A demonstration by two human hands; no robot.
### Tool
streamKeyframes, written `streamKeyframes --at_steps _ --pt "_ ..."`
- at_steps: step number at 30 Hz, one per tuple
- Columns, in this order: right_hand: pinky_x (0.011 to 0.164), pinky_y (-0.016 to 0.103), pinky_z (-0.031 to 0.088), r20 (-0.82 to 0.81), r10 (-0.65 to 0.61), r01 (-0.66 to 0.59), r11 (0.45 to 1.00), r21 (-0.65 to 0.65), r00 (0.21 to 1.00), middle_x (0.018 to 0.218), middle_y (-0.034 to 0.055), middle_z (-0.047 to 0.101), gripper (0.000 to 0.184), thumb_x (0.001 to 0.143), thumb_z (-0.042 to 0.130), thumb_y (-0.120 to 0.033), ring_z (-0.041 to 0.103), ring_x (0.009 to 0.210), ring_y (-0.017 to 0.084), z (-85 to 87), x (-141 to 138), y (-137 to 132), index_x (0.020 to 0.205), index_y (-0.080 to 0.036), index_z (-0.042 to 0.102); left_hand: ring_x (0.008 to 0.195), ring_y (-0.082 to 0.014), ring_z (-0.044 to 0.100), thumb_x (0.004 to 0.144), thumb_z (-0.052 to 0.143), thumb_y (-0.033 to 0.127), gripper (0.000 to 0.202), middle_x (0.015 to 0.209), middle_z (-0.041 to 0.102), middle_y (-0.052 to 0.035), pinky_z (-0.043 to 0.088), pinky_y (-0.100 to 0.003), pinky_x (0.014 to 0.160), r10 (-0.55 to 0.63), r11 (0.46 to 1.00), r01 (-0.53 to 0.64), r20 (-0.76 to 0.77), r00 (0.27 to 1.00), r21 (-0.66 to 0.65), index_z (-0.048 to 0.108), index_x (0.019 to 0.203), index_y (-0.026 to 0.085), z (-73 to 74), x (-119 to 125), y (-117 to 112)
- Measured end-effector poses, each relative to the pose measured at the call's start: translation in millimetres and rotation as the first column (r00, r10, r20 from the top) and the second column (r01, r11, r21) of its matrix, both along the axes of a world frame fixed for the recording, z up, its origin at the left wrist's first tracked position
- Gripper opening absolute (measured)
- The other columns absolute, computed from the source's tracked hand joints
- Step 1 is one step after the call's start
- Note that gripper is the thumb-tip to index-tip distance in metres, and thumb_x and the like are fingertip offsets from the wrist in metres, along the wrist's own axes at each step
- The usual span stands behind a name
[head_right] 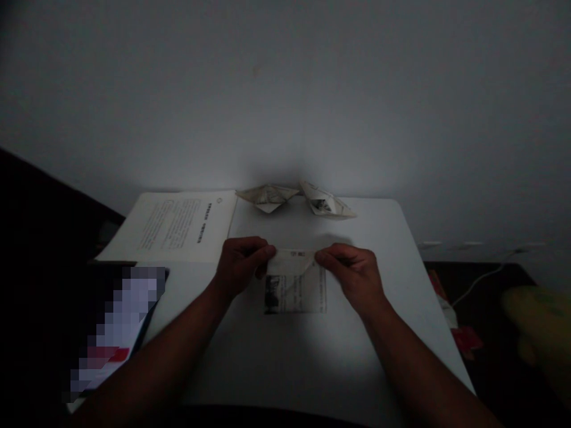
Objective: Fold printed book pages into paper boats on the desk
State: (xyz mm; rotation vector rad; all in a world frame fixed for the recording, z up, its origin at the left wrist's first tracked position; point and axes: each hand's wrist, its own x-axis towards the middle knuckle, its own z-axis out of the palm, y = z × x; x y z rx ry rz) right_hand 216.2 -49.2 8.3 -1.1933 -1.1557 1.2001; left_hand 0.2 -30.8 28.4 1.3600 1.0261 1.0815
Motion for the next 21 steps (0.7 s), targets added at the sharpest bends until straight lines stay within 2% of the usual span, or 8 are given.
streamKeyframes --at_steps 3,6,11,15,21 --pt "0.057 0.028 0.044 0.03 -0.001 0.001 0.999 -0.032 1.0 0.066 0.0008 0.066 0.01 0.068 0.075 -0.028 0.056 0.059 0.013 1.4 1.8 1.3 0.071 -0.019 0.072 0.038 -0.0042 0.041 0.077 0.063 0.036 0.032 0.043 0.05 0.0044 0.031 -0.016 0.039 -0.046 0.999 0.046 -0.061 0.997 0.005 0.057 0.056 0.013 0.4 0.4 0.4" --pt "0.052 0.026 0.042 0.079 0.037 -0.033 0.998 -0.045 0.996 0.061 -0.0004 0.062 0.013 0.068 0.074 -0.031 0.053 0.055 0.011 5.4 3.4 2.5 0.066 -0.018 0.071 0.043 -0.0054 0.043 0.078 0.061 0.035 0.031 0.046 0.052 0.0032 0.033 -0.017 0.042 -0.082 0.994 0.093 -0.201 0.976 0.048 0.058 0.056 0.013 3.2 -1.2 1.4" --pt "0.051 0.025 0.041 0.179 0.082 -0.084 0.996 0.004 0.98 0.059 -0.0006 0.06 0.018 0.069 0.073 -0.034 0.051 0.054 0.011 13.2 1.2 1.9 0.063 -0.017 0.068 0.052 -0.0078 0.046 0.079 0.06 0.038 0.026 0.06 0.06 -0.0001 0.036 -0.02 0.05 -0.089 0.969 0.174 -0.407 0.909 0.177 0.065 0.072 0.013 6.2 -5.2 4.1" --pt "0.053 0.026 0.042 0.273 0.19 -0.206 0.978 0.031 0.943 0.061 0.0001 0.06 0.019 0.074 0.069 -0.035 0.052 0.057 0.012 13.1 -1.9 0.7 0.066 -0.017 0.067 0.056 -0.0092 0.049 0.078 0.063 0.036 0.022 0.067 0.062 -0.0011 0.039 -0.021 0.055 -0.074 0.926 0.255 -0.529 0.845 0.277 0.068 0.082 0.015 3.3 -2.8 5.5" --pt "0.063 0.03 0.044 0.458 0.206 -0.3 0.944 0.14 0.864 0.07 0.0019 0.063 0.013 0.078 0.066 -0.031 0.057 0.067 0.015 7.4 -4.3 2.9 0.074 -0.019 0.069 0.077 -0.0156 0.058 0.083 0.058 0.034 0.021 0.08 0.065 -0.0047 0.043 -0.027 0.071 -0.101 0.833 0.424 -0.655 0.749 0.356 0.069 0.089 0.018 -1.3 5.1 8.0"
